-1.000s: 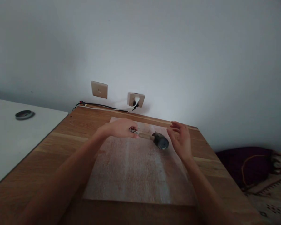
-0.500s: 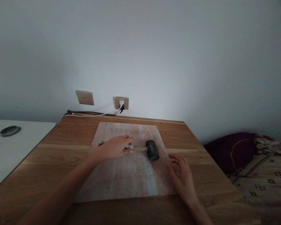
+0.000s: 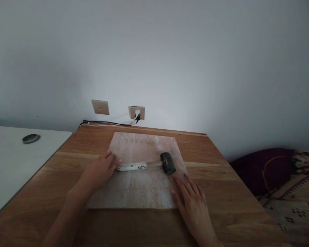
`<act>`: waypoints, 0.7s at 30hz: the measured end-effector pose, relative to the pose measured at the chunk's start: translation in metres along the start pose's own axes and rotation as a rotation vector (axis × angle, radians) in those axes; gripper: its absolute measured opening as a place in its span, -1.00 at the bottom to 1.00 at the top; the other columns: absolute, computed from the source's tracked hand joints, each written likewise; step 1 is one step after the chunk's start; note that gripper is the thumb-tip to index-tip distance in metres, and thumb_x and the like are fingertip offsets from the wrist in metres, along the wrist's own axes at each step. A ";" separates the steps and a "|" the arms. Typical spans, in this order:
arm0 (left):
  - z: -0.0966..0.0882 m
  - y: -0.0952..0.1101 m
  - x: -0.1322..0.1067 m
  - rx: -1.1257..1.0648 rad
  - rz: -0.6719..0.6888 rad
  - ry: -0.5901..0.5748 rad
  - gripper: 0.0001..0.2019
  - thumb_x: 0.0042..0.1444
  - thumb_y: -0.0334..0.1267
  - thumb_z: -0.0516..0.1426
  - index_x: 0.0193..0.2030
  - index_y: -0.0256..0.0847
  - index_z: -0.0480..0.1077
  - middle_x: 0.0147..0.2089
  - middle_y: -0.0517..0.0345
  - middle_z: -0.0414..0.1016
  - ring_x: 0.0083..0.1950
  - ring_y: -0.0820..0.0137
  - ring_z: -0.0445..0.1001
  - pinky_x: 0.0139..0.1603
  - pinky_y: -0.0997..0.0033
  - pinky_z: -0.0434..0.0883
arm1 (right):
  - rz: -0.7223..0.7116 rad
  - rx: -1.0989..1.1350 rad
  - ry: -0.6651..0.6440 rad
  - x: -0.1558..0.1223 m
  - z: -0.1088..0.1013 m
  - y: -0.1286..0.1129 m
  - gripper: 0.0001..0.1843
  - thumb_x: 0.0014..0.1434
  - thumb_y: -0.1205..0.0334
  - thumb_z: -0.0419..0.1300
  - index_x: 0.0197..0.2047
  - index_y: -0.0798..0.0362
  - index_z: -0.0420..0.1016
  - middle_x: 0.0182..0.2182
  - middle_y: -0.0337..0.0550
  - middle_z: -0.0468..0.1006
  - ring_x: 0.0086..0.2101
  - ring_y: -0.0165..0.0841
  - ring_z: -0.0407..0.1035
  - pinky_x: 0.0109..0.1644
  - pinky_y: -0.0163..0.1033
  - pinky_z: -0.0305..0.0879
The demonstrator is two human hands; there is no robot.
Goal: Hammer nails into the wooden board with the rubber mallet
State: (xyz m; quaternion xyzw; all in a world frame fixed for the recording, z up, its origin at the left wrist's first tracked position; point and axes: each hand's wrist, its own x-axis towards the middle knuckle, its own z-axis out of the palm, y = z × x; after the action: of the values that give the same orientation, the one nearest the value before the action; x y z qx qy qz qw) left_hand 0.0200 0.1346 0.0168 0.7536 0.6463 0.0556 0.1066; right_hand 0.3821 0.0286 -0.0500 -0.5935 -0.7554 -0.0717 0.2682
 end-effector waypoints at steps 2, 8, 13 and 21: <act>0.011 -0.003 -0.005 -0.045 0.035 0.024 -0.49 0.49 0.01 -0.14 0.16 -0.20 0.52 0.33 -0.21 0.49 0.30 -0.01 0.52 0.32 -0.02 0.42 | 0.011 -0.018 0.001 0.002 -0.001 0.003 -0.63 0.48 -0.02 0.10 0.23 -0.15 0.53 0.12 -0.03 0.67 0.26 0.17 0.41 0.24 0.39 0.31; 0.035 0.031 -0.017 -0.110 0.251 0.074 -0.53 0.47 0.02 -0.04 0.24 -0.15 0.52 0.39 -0.13 0.47 0.36 0.01 0.44 0.40 -0.05 0.38 | 0.102 -0.122 0.072 -0.008 -0.019 0.046 -0.58 0.50 -0.13 -0.01 0.07 -0.11 0.57 0.02 0.00 0.71 0.21 0.14 0.45 0.28 0.37 0.28; 0.051 0.099 -0.007 -0.145 0.426 -0.013 -0.45 0.48 0.10 -0.04 0.37 -0.19 0.41 0.48 -0.17 0.36 0.48 -0.04 0.32 0.48 -0.10 0.28 | 0.225 -0.255 0.090 -0.032 -0.040 0.115 -0.44 0.47 -0.22 -0.09 0.04 -0.03 0.56 0.00 0.14 0.70 0.20 0.18 0.46 0.25 0.34 0.35; 0.060 0.176 -0.006 -0.208 0.720 -0.008 -0.42 0.44 0.08 0.05 0.43 -0.23 0.29 0.54 -0.24 0.25 0.57 -0.01 0.19 0.56 -0.07 0.20 | 0.420 -0.378 0.158 -0.064 -0.075 0.201 -0.57 0.32 -0.04 0.00 0.04 -0.12 0.59 0.04 0.14 0.65 0.06 0.18 0.54 0.06 0.37 0.47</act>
State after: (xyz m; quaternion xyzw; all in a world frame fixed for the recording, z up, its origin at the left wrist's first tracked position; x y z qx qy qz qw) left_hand 0.2021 0.0987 -0.0002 0.9180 0.3303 0.1517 0.1587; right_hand 0.6039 -0.0009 -0.0599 -0.7688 -0.5663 -0.2000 0.2199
